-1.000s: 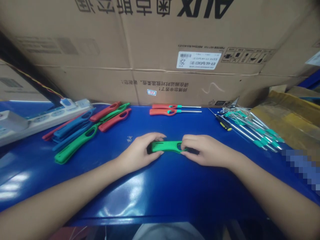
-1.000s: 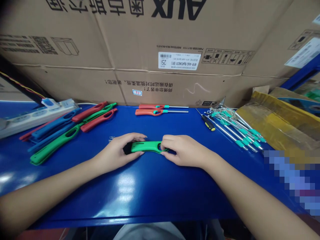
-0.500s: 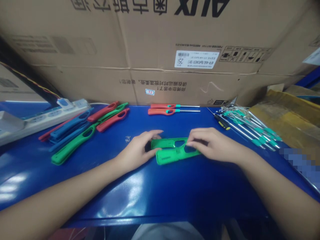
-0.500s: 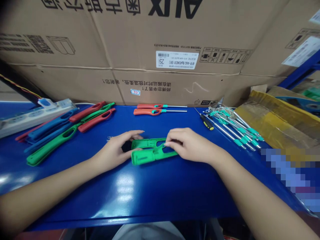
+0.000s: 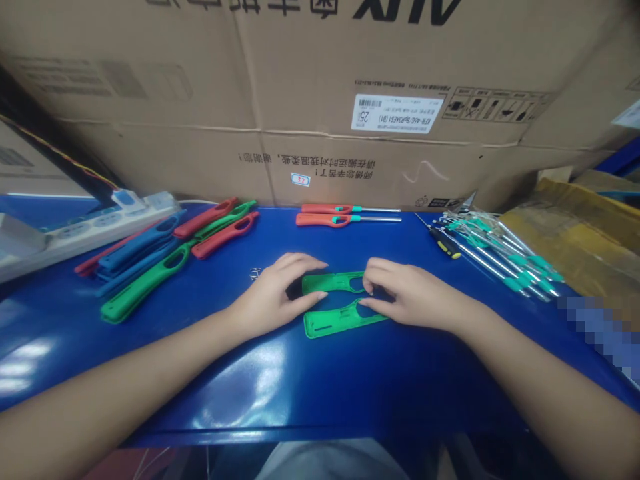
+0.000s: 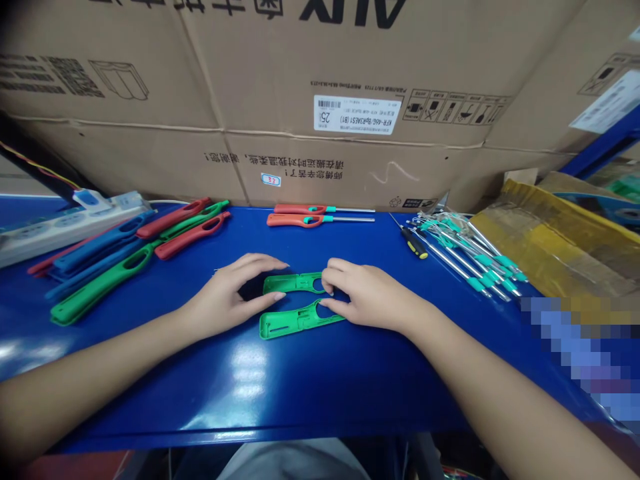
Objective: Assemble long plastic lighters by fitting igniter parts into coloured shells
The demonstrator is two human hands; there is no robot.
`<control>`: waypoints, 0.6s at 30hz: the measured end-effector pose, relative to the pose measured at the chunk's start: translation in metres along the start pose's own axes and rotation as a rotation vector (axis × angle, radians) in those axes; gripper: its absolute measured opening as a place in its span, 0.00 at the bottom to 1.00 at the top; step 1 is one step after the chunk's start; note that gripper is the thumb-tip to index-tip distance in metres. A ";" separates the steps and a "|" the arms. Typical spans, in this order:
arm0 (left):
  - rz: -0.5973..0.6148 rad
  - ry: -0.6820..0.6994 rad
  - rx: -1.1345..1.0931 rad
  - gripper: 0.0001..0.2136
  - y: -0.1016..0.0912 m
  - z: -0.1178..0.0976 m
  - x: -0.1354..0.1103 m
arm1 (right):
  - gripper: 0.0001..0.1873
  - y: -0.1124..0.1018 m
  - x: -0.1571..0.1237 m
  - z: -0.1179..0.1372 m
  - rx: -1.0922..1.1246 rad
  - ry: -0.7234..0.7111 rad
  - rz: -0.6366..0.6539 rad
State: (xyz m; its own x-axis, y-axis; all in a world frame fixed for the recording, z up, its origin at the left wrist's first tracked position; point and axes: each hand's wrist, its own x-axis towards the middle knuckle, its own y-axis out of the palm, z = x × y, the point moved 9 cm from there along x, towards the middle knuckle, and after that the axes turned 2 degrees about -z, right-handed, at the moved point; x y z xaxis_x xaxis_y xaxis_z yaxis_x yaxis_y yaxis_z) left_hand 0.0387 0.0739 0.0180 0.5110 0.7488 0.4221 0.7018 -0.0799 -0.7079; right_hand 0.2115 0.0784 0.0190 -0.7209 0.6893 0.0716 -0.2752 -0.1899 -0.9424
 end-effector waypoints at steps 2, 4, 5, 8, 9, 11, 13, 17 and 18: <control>0.036 0.045 0.005 0.17 -0.002 -0.010 0.000 | 0.08 -0.001 0.000 0.000 -0.012 -0.006 -0.009; 0.104 0.101 0.050 0.18 0.001 -0.019 0.000 | 0.10 0.000 0.001 0.000 -0.015 -0.017 -0.009; 0.138 0.122 0.070 0.18 0.003 -0.021 -0.001 | 0.09 0.001 0.001 0.000 -0.014 -0.022 -0.007; 0.191 0.157 0.089 0.18 0.007 -0.024 -0.002 | 0.06 0.003 0.000 -0.001 -0.008 -0.033 -0.002; 0.191 0.161 0.081 0.18 0.008 -0.024 -0.002 | 0.05 0.003 0.000 -0.002 -0.005 -0.035 -0.002; 0.177 0.166 0.062 0.16 0.007 -0.022 -0.001 | 0.05 0.003 0.000 -0.002 -0.001 -0.039 -0.004; 0.161 0.167 0.050 0.13 0.005 -0.019 0.001 | 0.05 0.003 0.001 -0.002 0.003 -0.046 -0.009; 0.150 0.161 0.050 0.10 0.001 -0.014 0.002 | 0.04 0.004 0.002 -0.001 0.009 -0.063 -0.028; 0.150 0.158 0.053 0.10 0.001 -0.013 0.002 | 0.05 0.004 0.003 -0.001 0.009 -0.064 -0.034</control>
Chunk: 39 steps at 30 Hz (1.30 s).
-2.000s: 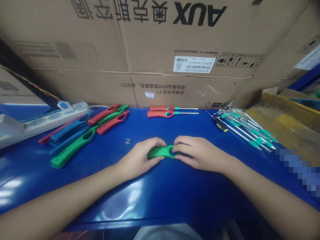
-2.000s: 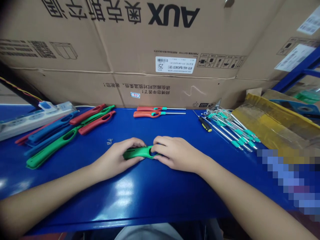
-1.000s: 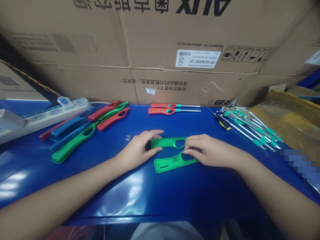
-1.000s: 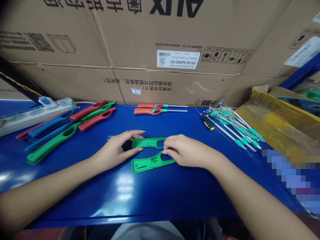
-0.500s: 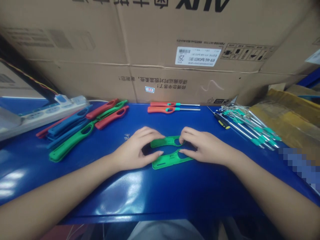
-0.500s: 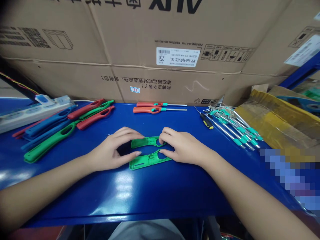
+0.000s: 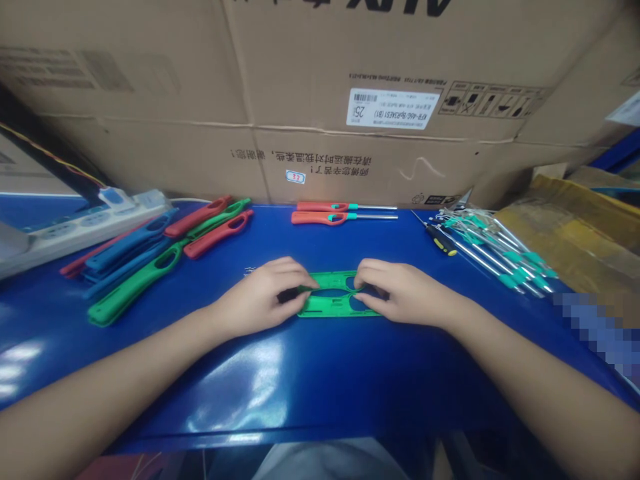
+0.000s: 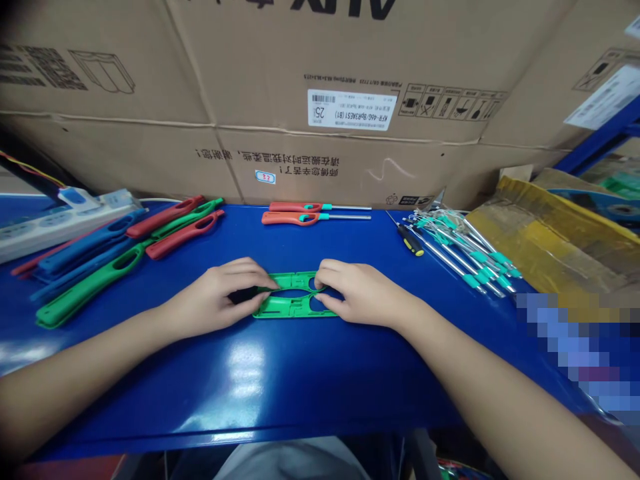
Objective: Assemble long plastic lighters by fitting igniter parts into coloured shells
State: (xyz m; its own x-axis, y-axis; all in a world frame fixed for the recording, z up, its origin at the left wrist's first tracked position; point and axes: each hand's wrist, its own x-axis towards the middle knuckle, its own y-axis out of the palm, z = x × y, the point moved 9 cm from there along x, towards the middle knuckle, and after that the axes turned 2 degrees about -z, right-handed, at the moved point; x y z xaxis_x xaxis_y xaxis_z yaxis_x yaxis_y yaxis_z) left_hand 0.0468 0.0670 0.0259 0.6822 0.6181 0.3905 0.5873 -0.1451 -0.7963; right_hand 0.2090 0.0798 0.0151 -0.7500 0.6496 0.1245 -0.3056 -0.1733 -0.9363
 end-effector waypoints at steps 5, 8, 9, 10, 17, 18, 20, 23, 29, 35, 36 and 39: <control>0.016 -0.016 0.044 0.11 0.000 -0.003 0.000 | 0.06 -0.001 0.001 0.000 -0.018 0.015 -0.039; 0.061 -0.035 0.134 0.14 0.004 -0.006 0.000 | 0.07 -0.002 0.002 0.000 -0.035 0.025 -0.061; 0.076 -0.040 0.157 0.15 0.005 -0.007 0.000 | 0.08 -0.002 0.002 0.000 -0.041 0.028 -0.071; 0.087 -0.042 0.169 0.17 0.005 -0.008 0.000 | 0.08 -0.003 0.002 0.000 -0.048 0.029 -0.080; 0.092 -0.012 0.188 0.22 0.007 -0.011 0.000 | 0.09 -0.005 0.001 0.001 -0.108 -0.026 -0.104; 0.097 -0.005 0.188 0.22 0.009 -0.011 -0.001 | 0.10 -0.004 0.001 0.002 -0.119 -0.037 -0.104; 0.105 0.000 0.186 0.19 0.011 -0.011 -0.001 | 0.11 -0.004 0.001 0.004 -0.137 -0.055 -0.106; 0.110 -0.005 0.188 0.16 0.013 -0.010 -0.003 | 0.11 -0.008 0.000 0.004 -0.153 -0.056 -0.120; 0.120 -0.001 0.212 0.14 0.011 -0.010 -0.003 | 0.13 -0.084 -0.024 -0.046 -0.256 0.287 -0.356; 0.125 0.028 0.238 0.13 0.008 -0.015 -0.002 | 0.12 -0.107 -0.104 -0.169 -0.355 1.082 -0.063; 0.127 0.030 0.237 0.13 0.007 -0.015 -0.002 | 0.11 -0.101 -0.112 -0.181 -0.324 1.116 -0.002; 0.138 0.029 0.229 0.12 0.006 -0.017 -0.001 | 0.17 -0.089 -0.126 -0.203 -0.253 1.191 0.096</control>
State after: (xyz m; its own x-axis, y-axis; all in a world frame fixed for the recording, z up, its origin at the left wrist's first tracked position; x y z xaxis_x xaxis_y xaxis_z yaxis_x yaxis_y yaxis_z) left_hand 0.0565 0.0525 0.0286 0.7634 0.5814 0.2815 0.3762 -0.0459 -0.9254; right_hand 0.4494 0.1637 0.0158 0.2842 0.9369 -0.2037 -0.0563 -0.1958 -0.9790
